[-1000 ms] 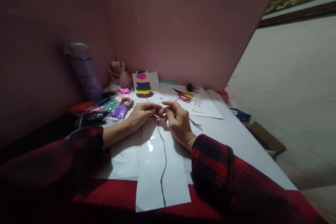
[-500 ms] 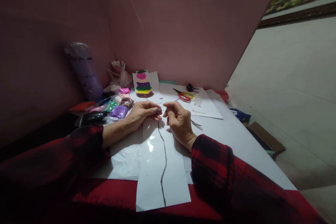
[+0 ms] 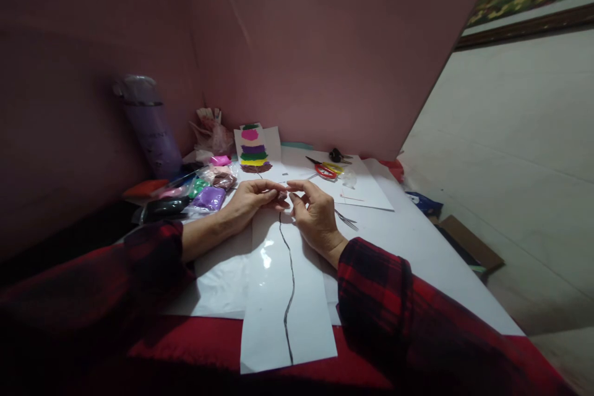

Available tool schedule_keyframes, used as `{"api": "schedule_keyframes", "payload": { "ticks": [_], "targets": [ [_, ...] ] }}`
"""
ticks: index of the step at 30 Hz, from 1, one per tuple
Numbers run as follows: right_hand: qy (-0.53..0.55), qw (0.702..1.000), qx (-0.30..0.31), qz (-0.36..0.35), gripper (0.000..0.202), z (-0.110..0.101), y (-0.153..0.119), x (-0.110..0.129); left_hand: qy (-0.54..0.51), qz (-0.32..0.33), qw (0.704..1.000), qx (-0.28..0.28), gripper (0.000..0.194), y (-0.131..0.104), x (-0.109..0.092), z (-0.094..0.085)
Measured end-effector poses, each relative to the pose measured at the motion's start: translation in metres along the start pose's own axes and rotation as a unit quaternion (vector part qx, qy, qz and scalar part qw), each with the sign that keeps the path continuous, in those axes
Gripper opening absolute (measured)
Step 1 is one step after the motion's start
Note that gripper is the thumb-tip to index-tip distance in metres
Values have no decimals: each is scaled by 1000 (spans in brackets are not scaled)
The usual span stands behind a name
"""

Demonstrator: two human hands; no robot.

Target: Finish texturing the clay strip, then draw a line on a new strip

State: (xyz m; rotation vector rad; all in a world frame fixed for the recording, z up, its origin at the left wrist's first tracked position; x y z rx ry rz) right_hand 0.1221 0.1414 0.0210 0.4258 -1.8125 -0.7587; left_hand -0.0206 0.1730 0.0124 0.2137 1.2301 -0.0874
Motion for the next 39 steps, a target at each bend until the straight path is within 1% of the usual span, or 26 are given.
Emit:
{"api": "schedule_keyframes", "payload": {
  "ticks": [5,8,11,14,17,19,22,24,28,30,35,39],
  "targets": [
    [-30,999,-21,-16,16,-1,0,0,10,28,999,-15,24,2,-1,-3],
    [-40,999,-19,-26,16,-1,0,0,30,35,999,-26,17,1,-1,-4],
    [-44,998,-12,-34,15,0,0,0,38,46,998,-19,13,1,-2,-3],
    [-50,998,-9,-45,15,1,0,-1,30,53,998,-12,22,2,-1,-3],
    [-52,997,-6,-50,16,1,0,-1,22,45,998,-35,29,4,1,-7],
    [-49,998,1,-50,16,1,-1,-1,24,35,998,-42,24,4,2,-8],
    [-43,998,14,-48,15,2,-2,1,27,19,999,-29,13,2,0,-6],
    [-50,997,14,-53,14,1,-2,3,19,10,1000,-23,12,0,-1,-4],
    [-74,994,-25,-73,13,-3,-1,5,4,-18,1000,1,14,-3,0,-1],
    [-68,994,-34,-77,15,-4,-1,5,5,-20,1000,9,14,-3,0,0],
    [-25,996,-2,-80,28,0,-2,5,-2,-6,1000,-6,9,-1,0,-1],
    [-19,995,13,-99,30,0,-5,7,-3,-10,1000,-21,5,-1,0,-2]
  ]
}}
Point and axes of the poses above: each hand's wrist, its own y-axis towards the middle knuckle, its own z-axis out of the palm, x = y × z, the point moved 4 cm from there along y, towards the middle knuckle, and after that the axes turned 7 degrees about -x, right-handed, at the moved point
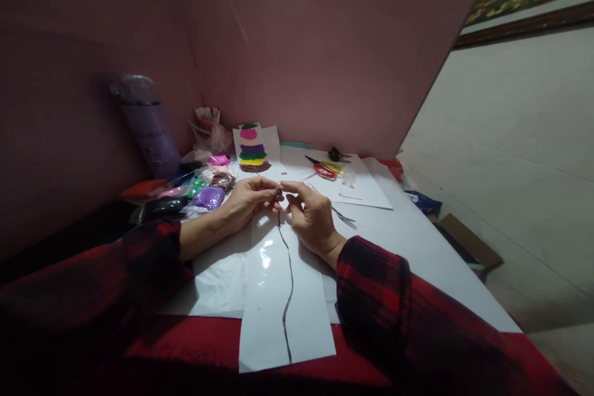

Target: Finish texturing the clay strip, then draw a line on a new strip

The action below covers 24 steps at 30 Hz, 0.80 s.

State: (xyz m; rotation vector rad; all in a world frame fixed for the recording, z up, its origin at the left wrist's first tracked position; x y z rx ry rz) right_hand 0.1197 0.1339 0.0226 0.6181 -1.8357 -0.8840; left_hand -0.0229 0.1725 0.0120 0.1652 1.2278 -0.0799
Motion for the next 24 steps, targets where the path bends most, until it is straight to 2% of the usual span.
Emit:
{"api": "schedule_keyframes", "payload": {
  "ticks": [7,12,17,24],
  "targets": [
    [-82,996,2,-18,29,-1,0,0,-22,-18,999,18,7,0,0,0],
    [17,999,9,26,25,0,2,1,-12,2,1000,19,14,0,0,0],
    [56,991,-51,109,22,-4,2,-6,-9,-13,1000,-10,8,-1,0,0],
    [34,995,-11,92,20,0,-1,-6,10,-10,999,-49,7,0,-3,0]
  ]
}}
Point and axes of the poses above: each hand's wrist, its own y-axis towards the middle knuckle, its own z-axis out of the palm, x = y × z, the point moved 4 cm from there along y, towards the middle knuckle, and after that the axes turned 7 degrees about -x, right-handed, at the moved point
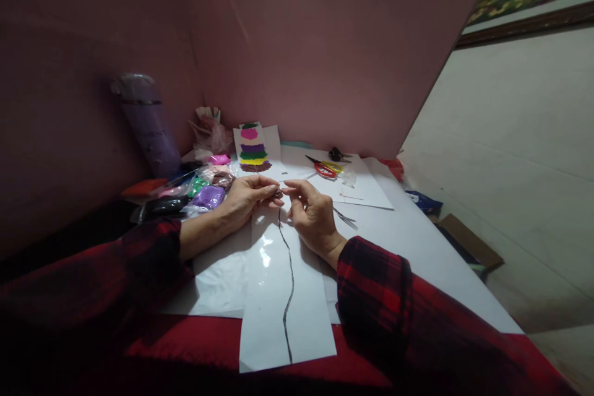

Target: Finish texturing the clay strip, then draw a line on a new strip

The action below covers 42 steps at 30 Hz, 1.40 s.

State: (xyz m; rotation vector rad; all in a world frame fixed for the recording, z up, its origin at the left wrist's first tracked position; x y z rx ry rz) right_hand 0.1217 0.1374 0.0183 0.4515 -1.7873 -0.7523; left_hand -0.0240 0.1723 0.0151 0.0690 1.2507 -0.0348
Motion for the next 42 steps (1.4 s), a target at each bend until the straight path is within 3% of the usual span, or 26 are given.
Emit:
{"api": "schedule_keyframes", "payload": {
  "ticks": [12,23,31,34,38,42],
  "targets": [
    [-9,999,30,8,28,2,-1,4,0,21,999,-34,7,-1,-2,-3],
    [103,987,89,86,46,9,-4,3,-6,15,999,-38,22,0,-1,-7],
    [43,989,143,-3,49,10,-6,15,11,41,998,-49,7,2,-2,-5],
    [28,990,135,-13,50,10,-5,14,5,63,998,-30,5,4,-2,-5],
    [78,990,110,37,47,10,-3,10,-5,76,997,12,22,3,-2,-5],
    [139,986,35,82,42,6,0,5,-16,50,999,11,25,3,1,-6]
  ]
}}
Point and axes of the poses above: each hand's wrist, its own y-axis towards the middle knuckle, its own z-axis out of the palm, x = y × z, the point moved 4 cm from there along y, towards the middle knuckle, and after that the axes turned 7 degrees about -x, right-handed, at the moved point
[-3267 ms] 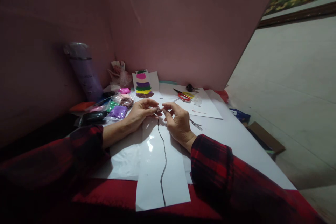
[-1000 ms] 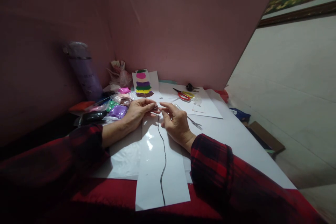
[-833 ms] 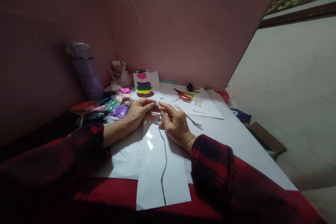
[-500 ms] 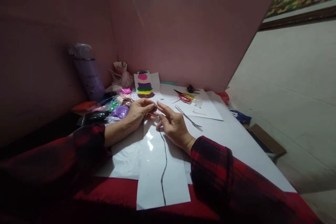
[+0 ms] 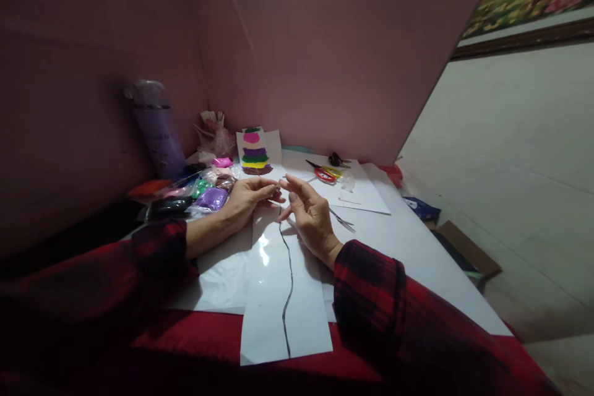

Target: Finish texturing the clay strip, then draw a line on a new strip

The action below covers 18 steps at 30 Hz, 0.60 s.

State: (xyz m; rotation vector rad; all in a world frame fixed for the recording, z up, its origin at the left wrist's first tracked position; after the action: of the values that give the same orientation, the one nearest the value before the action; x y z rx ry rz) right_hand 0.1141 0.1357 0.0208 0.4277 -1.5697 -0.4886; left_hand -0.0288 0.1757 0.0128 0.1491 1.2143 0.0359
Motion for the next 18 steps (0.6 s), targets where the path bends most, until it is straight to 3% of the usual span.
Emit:
{"api": "schedule_keyframes", "payload": {
  "ticks": [3,10,18],
  "targets": [
    [0,1000,-29,7,38,-2,1,-3,-1,-28,1000,-12,20,1,2,-1],
    [-63,998,-9,-24,36,-1,0,-6,-4,-33,999,-11,11,1,1,-1],
    [-62,998,-15,-11,37,-2,3,-9,-6,-17,999,29,25,1,2,3]
  ]
}}
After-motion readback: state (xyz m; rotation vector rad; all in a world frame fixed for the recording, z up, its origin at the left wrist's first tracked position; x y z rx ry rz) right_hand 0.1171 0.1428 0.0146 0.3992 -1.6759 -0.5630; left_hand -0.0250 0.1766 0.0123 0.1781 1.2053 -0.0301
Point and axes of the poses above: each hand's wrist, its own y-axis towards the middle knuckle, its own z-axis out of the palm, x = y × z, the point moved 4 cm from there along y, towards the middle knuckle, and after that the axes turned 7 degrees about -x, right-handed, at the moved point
